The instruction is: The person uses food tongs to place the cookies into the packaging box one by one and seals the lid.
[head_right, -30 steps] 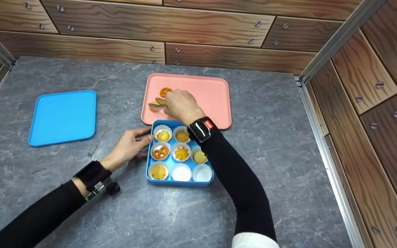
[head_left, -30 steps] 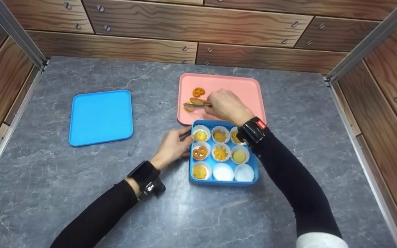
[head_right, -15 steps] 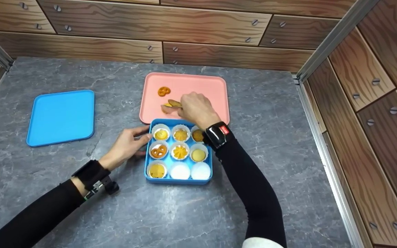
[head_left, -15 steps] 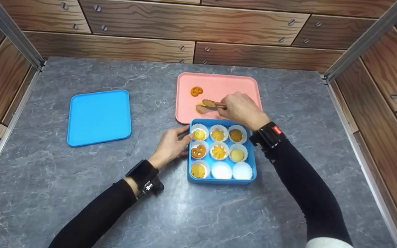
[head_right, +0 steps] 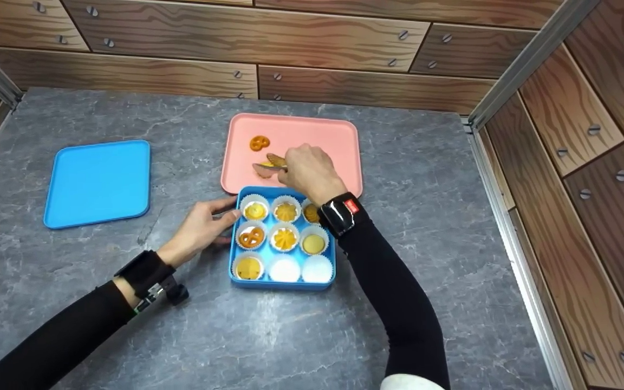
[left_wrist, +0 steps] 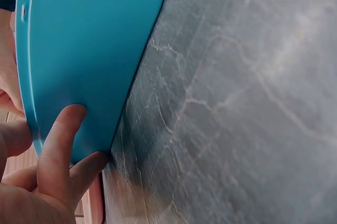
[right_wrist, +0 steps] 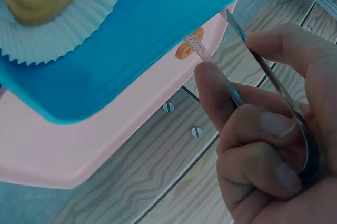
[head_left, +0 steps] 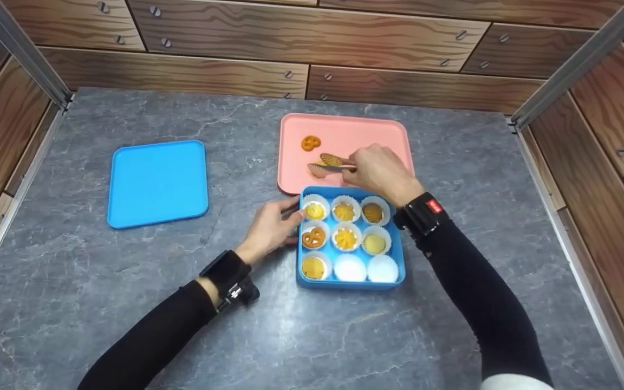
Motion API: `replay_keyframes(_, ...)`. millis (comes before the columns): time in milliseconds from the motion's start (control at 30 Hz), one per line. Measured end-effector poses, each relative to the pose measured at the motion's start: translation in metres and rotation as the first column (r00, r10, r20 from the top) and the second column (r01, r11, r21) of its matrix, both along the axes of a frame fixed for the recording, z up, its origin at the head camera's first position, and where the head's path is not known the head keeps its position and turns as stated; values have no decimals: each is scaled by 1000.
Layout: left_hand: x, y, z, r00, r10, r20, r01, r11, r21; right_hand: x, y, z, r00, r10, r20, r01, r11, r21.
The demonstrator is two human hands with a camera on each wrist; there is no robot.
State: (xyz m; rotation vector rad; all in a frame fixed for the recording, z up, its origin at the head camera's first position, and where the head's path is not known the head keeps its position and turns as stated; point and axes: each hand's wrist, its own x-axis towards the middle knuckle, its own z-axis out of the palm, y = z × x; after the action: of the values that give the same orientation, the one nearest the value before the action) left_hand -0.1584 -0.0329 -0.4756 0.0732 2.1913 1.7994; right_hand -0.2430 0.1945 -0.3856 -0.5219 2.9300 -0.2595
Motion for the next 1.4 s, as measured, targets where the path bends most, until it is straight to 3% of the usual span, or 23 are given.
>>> replay_keyframes(233,0,1,0,1000,11,-3,-11,1000,-4,9,-5,-2,980,104,-167,-81,987,136)
replay_keyframes(633,0,1,0,1000,15,-7,-15,999,-30,16,-10,-2,974,130,-187,-70,952,297)
replay_keyframes(933,0,1,-1,1000,10,-9,-10,1000,-21,11,4,-3,986,120,-120,-85,962,260)
replay_keyframes(1200,1,1,-2,1000,14,-24,-15,999,-28,6,22,-5,998,53,36,-57,994,93)
replay_keyframes(1400,1,1,-2,1000,17,-19,-17,1000,-18,5,32,-8,998,51,46,-53,998,46)
